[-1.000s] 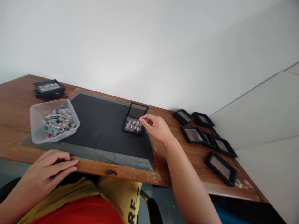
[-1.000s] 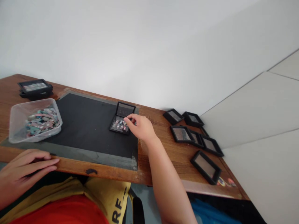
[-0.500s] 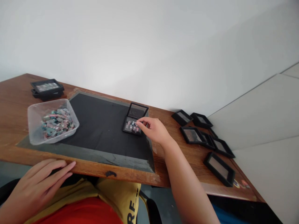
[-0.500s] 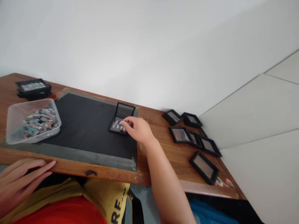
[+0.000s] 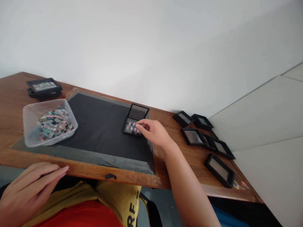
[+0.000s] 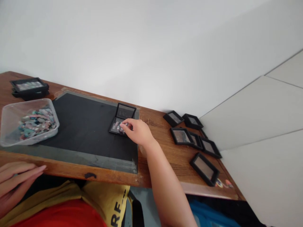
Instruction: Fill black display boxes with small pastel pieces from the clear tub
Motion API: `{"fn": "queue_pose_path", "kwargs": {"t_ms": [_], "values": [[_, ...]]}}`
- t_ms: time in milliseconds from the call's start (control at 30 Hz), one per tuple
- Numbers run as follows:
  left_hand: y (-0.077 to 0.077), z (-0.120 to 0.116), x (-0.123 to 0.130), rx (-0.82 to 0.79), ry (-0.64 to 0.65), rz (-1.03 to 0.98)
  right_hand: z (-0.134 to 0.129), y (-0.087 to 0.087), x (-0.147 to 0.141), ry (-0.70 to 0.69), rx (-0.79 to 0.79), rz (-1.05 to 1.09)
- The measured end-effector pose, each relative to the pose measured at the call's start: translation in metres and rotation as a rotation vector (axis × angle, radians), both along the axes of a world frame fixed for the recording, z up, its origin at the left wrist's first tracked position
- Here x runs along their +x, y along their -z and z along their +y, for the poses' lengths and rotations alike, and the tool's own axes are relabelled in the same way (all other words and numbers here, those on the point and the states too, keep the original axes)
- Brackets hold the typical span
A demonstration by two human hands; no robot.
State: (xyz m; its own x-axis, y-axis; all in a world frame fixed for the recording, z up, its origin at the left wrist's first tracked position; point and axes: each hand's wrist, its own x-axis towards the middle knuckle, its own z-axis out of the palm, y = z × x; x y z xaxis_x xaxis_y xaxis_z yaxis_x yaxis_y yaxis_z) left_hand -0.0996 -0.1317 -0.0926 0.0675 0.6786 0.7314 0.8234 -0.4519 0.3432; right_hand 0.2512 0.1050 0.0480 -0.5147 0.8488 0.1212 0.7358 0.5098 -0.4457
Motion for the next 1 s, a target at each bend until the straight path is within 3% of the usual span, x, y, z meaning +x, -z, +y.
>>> {"fn": "queue_pose_path", "kwargs": {"t_ms": [133, 200, 367, 533, 667, 800, 1000], "values": [[-0.034, 0.021, 0.026, 0.009, -0.028, -0.108, -0.006, 0.002, -0.005, -0.072, -0.017, 0.090], [-0.050, 0.038, 0.046, -0.025, 0.028, -0.186, -0.010, 0.004, -0.008, -0.152, -0.050, 0.191], [-0.073, 0.090, 0.088, -0.141, 0.143, -0.221, -0.015, 0.013, -0.017, -0.396, -0.257, 0.450], [-0.076, 0.112, 0.106, -0.106, 0.219, -0.179, -0.019, 0.017, -0.023, -0.588, -0.505, 0.571], [-0.074, 0.111, 0.106, -0.032, 0.289, -0.114, -0.025, 0.021, -0.027, -0.657, -0.561, 0.605], [-0.072, 0.110, 0.104, 0.001, 0.279, -0.095, -0.026, 0.028, -0.031, -0.678, -0.498, 0.560], [-0.074, 0.110, 0.104, -0.023, 0.281, -0.110, -0.030, 0.033, -0.039, -0.626, -0.256, 0.659]]}}
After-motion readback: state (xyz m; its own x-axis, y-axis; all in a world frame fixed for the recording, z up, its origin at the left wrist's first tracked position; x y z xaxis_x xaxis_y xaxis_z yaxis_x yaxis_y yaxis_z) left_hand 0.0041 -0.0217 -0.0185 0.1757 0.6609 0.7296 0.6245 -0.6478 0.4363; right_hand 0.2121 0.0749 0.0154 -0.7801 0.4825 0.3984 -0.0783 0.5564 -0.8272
